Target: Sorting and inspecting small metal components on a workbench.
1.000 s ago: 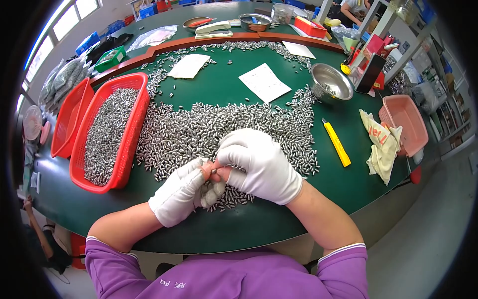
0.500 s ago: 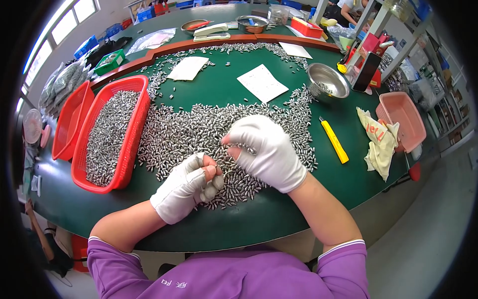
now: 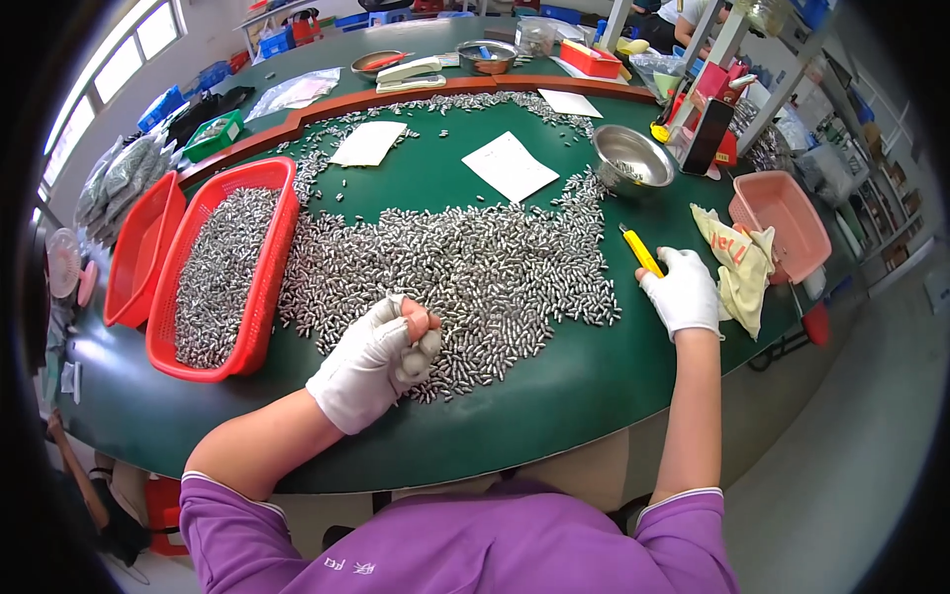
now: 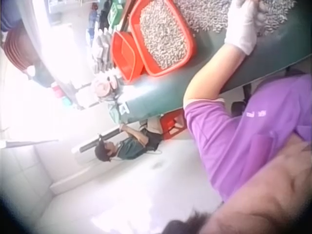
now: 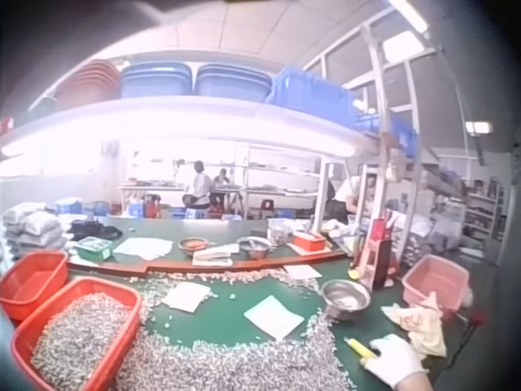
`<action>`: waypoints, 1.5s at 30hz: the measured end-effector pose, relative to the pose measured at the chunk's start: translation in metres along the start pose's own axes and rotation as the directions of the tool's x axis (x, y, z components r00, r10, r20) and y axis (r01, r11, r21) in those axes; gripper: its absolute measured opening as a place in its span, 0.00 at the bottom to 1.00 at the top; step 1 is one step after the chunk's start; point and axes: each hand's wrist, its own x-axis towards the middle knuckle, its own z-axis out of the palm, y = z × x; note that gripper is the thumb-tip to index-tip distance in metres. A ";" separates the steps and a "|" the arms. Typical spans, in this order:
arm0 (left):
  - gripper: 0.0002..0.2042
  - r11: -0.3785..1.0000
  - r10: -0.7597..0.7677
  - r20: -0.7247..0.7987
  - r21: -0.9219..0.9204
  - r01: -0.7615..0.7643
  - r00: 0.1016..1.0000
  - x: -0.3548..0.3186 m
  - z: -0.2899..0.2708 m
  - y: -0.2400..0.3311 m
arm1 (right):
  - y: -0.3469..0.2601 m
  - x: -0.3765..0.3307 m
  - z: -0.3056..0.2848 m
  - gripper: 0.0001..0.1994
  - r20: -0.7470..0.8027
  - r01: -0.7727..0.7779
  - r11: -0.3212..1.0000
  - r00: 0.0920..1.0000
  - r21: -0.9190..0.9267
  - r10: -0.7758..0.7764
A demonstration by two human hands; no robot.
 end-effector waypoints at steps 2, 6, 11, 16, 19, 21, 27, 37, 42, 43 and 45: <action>0.09 1.000 -0.005 0.006 -0.009 0.005 1.000 0.001 -0.001 0.000 | 0.003 -0.002 0.004 0.20 -0.026 -0.024 0.999 0.999 0.023 0.025; 0.09 1.000 0.001 0.025 -0.032 0.000 1.000 0.002 -0.001 0.000 | 0.005 -0.004 0.008 0.14 -0.108 -0.081 0.995 0.990 0.054 0.086; 0.08 0.999 0.012 0.000 -0.041 -0.012 1.000 0.004 0.001 -0.002 | -0.031 -0.034 -0.008 0.12 -0.264 0.174 0.743 0.965 0.647 0.004; 0.08 0.998 0.044 0.004 -0.052 -0.044 0.999 0.001 -0.004 0.000 | -0.106 -0.091 -0.039 0.16 -0.339 0.591 0.494 0.791 0.638 -0.509; 0.08 0.999 0.031 0.000 -0.030 -0.031 1.000 0.002 0.003 -0.001 | -0.109 -0.098 -0.037 0.14 -0.223 0.506 0.443 0.806 0.740 -0.548; 0.08 0.999 0.048 -0.003 -0.016 -0.048 0.999 0.000 0.004 0.000 | -0.108 -0.102 -0.037 0.14 -0.114 0.406 0.453 0.831 0.794 -0.545; 0.09 0.999 0.051 0.001 0.005 -0.051 0.999 -0.002 0.006 0.000 | -0.106 -0.106 -0.034 0.15 0.078 0.221 0.473 0.842 0.853 -0.534; 0.09 0.999 0.050 -0.005 0.005 -0.050 0.999 -0.005 0.008 0.001 | -0.108 -0.107 -0.037 0.15 0.066 0.227 0.472 0.847 0.852 -0.527; 0.09 0.999 0.046 -0.013 0.027 -0.046 0.999 -0.004 0.007 0.002 | -0.110 -0.105 -0.034 0.14 -0.080 0.410 0.494 0.824 0.767 -0.561; 0.08 0.998 0.051 -0.014 0.038 -0.050 0.999 -0.004 0.006 0.001 | -0.110 -0.105 -0.034 0.14 -0.165 0.520 0.508 0.792 0.687 -0.588; 0.08 0.998 0.061 -0.002 0.031 -0.061 0.998 -0.004 0.004 0.001 | -0.110 -0.103 -0.031 0.15 -0.265 0.629 0.521 0.747 0.577 -0.609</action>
